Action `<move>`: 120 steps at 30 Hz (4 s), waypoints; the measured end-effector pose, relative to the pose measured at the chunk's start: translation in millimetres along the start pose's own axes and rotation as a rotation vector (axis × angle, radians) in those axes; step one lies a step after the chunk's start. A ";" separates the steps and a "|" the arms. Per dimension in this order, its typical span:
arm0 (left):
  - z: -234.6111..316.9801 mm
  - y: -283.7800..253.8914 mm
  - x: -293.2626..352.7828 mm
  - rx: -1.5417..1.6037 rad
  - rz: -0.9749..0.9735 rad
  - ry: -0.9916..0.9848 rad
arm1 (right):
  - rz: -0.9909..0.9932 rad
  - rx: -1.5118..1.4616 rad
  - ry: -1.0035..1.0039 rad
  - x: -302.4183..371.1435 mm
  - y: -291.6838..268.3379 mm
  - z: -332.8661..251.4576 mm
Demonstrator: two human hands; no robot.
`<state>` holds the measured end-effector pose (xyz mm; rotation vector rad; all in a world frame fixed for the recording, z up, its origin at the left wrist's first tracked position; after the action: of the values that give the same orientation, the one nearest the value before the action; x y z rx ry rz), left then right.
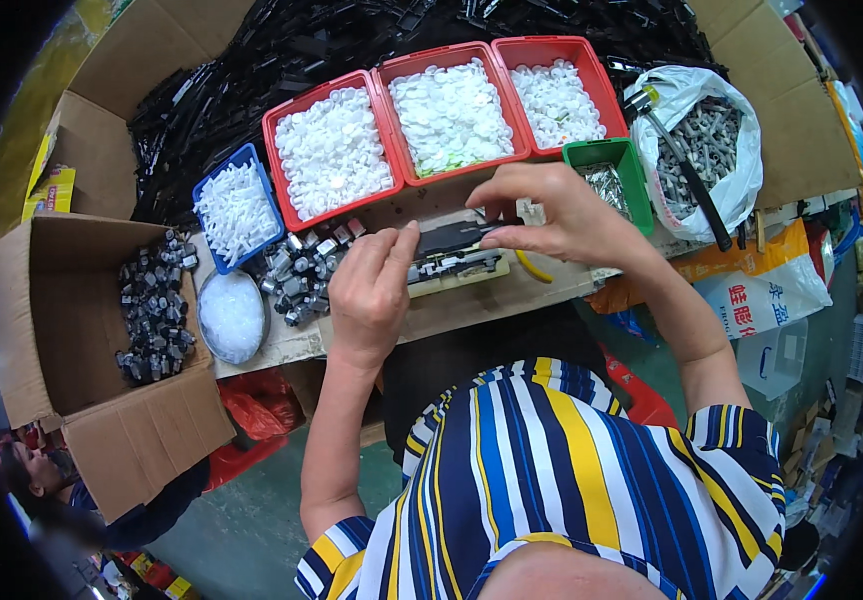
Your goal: The person assembles small metal locks at a workbench. They pick up metal lock bodies and white plastic components, insert the parts into a wooden jig, and use a hammer to secure them. The person then uses pliers to adjust the mechanism and places the finished locks into a cardboard box.
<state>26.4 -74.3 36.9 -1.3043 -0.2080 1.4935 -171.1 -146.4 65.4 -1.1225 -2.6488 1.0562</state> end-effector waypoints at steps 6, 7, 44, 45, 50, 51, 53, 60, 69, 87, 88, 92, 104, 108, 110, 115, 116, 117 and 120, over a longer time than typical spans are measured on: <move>2.6 0.1 9.7 0.011 -0.054 -0.007 | -0.043 0.063 0.013 5.4 19.8 -0.8; 1.2 -1.4 10.1 0.040 -0.082 -0.045 | -0.034 0.059 0.006 7.2 23.0 1.2; 2.7 34.9 36.8 0.113 -0.235 -0.092 | 0.450 0.757 0.238 76.1 -91.8 62.1; 3.3 35.4 36.6 0.110 -0.239 -0.085 | 0.524 0.859 0.292 93.8 -112.1 71.3; 4.4 34.8 37.9 0.059 -0.260 -0.052 | 0.416 0.906 0.516 152.7 -146.6 126.9; 4.9 34.7 37.9 0.050 -0.260 -0.041 | 0.421 0.850 0.469 154.4 -148.8 129.1; 5.6 33.9 37.2 0.038 -0.261 -0.013 | 0.440 0.847 0.416 152.8 -148.0 129.3; 4.5 34.2 40.9 -0.001 -0.278 0.008 | 0.430 0.464 0.295 105.7 -93.8 38.1; 5.3 32.8 37.8 0.015 -0.226 0.021 | 0.012 0.539 0.025 85.8 18.7 5.9; 7.3 34.6 41.7 -0.065 -0.238 0.077 | -0.110 0.471 0.241 93.0 35.2 2.4; 8.6 34.1 42.2 -0.082 -0.234 0.085 | -0.049 0.432 0.185 89.5 31.0 -3.8; 23.5 31.7 42.0 -0.088 -0.178 0.005 | 0.221 0.337 -0.055 68.0 7.5 -40.7; 40.4 52.5 74.2 0.001 -0.159 0.027 | 0.180 0.372 -0.232 33.6 39.7 -48.1; 45.1 48.3 72.2 -0.009 -0.187 0.030 | -0.217 0.509 0.064 38.4 67.3 -4.4; 41.3 47.3 70.7 0.007 -0.183 0.013 | -0.159 0.465 0.058 31.7 51.7 -18.2; 33.9 38.8 56.1 -0.018 -0.153 -0.023 | 0.350 0.387 -0.047 41.6 -29.8 -6.8; 32.5 37.9 48.9 -0.049 -0.150 -0.039 | 0.345 0.467 0.051 49.6 -50.3 9.9; 30.2 39.3 43.1 -0.092 -0.186 -0.076 | 0.413 0.438 0.187 60.3 -68.2 24.0; 24.5 51.4 35.8 -0.169 -0.298 -0.105 | 0.610 0.556 0.277 101.4 -113.3 70.2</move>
<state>-16.2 -54.8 -11.5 -1.2646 -0.5828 1.3107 -336.1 -175.4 63.8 -1.7925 -1.6596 1.4586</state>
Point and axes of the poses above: each hand's wrist, its own x-axis away from the middle knuckle, its own y-axis out of the palm, z = x × y, the point moved 5 cm from there along -x, towards the middle knuckle, and after that the axes turned 5 degrees about -y, right-handed, at the moved point
